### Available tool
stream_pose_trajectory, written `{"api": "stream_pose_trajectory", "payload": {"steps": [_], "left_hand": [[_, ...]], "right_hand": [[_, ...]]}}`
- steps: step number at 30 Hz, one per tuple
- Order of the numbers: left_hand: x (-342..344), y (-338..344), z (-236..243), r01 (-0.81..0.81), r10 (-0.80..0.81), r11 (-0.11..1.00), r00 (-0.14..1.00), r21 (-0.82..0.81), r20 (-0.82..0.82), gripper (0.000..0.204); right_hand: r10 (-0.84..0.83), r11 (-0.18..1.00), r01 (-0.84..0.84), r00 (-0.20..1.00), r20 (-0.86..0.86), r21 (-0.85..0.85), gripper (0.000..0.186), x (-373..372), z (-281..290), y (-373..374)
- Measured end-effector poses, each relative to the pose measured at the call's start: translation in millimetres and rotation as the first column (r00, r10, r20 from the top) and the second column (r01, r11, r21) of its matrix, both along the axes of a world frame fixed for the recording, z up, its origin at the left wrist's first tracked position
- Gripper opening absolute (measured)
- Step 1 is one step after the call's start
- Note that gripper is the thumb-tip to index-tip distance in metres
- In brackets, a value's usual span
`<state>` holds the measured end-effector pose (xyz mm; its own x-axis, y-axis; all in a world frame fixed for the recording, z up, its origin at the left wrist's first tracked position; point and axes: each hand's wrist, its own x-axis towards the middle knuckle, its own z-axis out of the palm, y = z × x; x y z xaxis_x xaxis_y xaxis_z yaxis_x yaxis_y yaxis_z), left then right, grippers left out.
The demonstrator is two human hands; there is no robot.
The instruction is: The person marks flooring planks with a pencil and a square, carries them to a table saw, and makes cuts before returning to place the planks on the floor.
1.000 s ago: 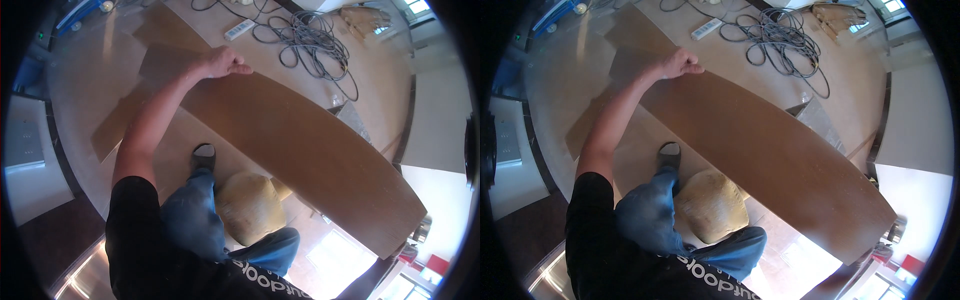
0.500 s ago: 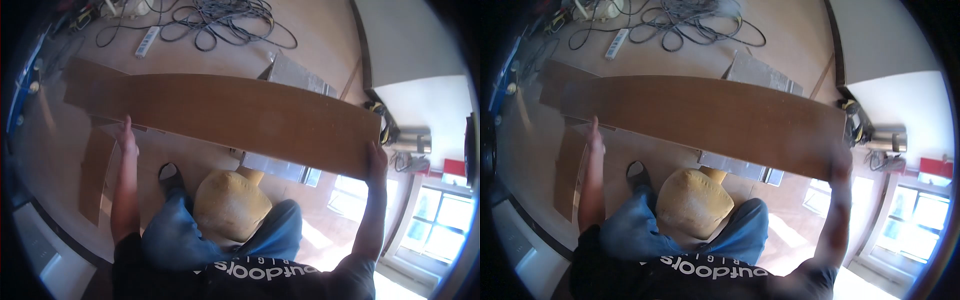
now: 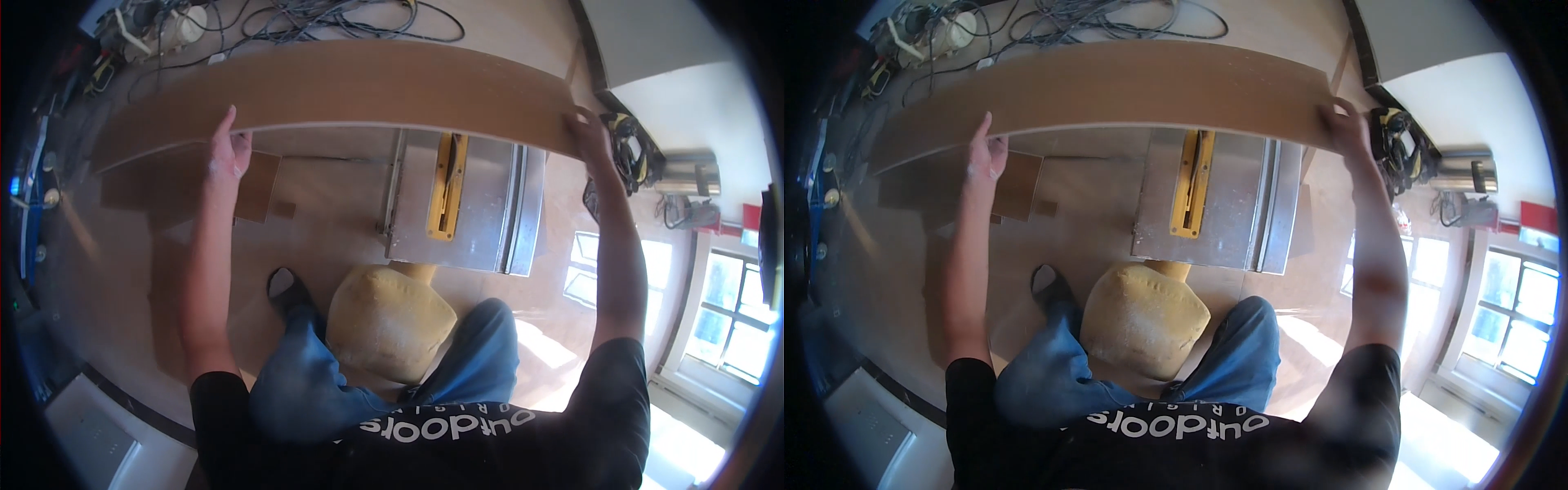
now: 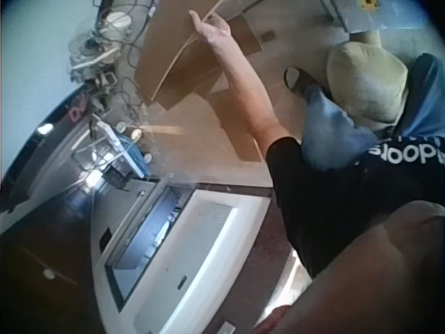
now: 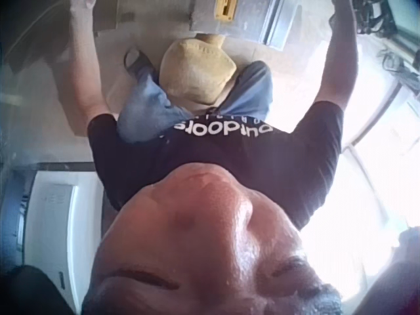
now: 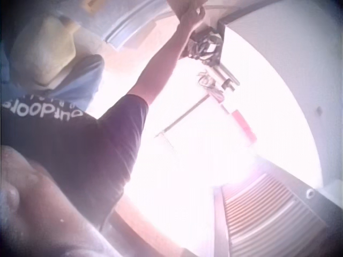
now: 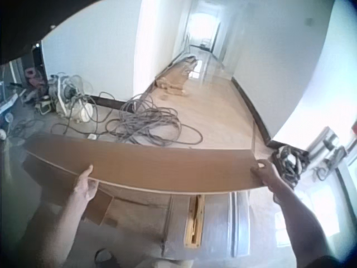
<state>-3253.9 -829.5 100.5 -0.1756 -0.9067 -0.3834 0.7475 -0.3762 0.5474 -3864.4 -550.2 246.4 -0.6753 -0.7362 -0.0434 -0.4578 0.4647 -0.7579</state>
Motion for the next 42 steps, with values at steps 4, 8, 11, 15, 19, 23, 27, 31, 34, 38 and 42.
{"api": "stream_pose_trajectory", "payload": {"steps": [4,8,11,15,19,23,27,31,34,38,42], "left_hand": [[-26,-40,5,0.044,-0.044,0.996,0.999,-0.077,0.010,0.040],[-27,-56,-5,0.116,-0.110,0.989,0.992,-0.093,0.066,0.044],[-34,-44,-15,0.113,-0.105,0.988,0.991,-0.108,0.079,0.038],[-28,-40,-16,0.158,-0.145,0.983,0.980,-0.089,0.133,0.039],[-33,-41,-13,0.177,-0.163,0.978,0.978,-0.111,0.129,0.034],[-28,-51,-13,0.207,-0.181,0.967,0.968,-0.149,0.174,0.032],[-29,-53,-13,0.190,-0.166,0.975,0.969,-0.118,0.185,0.034],[-29,-52,-15,0.179,-0.157,0.978,0.972,-0.112,0.177,0.035],[-29,-52,-16,0.176,-0.157,0.979,0.973,-0.101,0.167,0.035],[-27,-53,-13,0.157,-0.138,0.983,0.974,-0.097,0.178,0.037],[-27,-52,-12,0.170,-0.150,0.981,0.970,-0.093,0.190,0.037]], "right_hand": [[-0.078,0.996,0.080,0.993,-0.086,0.028,0.059,-15,-66,-1],[-0.047,0.998,0.023,0.912,-0.408,-0.066,0.062,21,-101,3],[-0.222,0.975,0.220,0.946,-0.234,-0.037,0.063,31,-107,19],[-0.232,0.973,0.227,0.939,-0.255,-0.051,0.060,43,-98,21],[-0.267,0.963,0.260,0.911,-0.315,-0.065,0.056,42,-99,25],[-0.271,0.962,0.267,0.908,-0.318,-0.057,0.056,37,-104,27],[-0.294,0.955,0.289,0.906,-0.306,-0.061,0.056,36,-108,32],[-0.300,0.953,0.297,0.904,-0.305,-0.059,0.055,37,-109,31],[-0.317,0.947,0.320,0.901,-0.295,-0.041,0.054,34,-110,29],[-0.324,0.945,0.322,0.897,-0.302,-0.058,0.053,41,-108,32],[-0.319,0.948,0.304,0.910,-0.264,-0.099,0.054,38,-108,33]]}}
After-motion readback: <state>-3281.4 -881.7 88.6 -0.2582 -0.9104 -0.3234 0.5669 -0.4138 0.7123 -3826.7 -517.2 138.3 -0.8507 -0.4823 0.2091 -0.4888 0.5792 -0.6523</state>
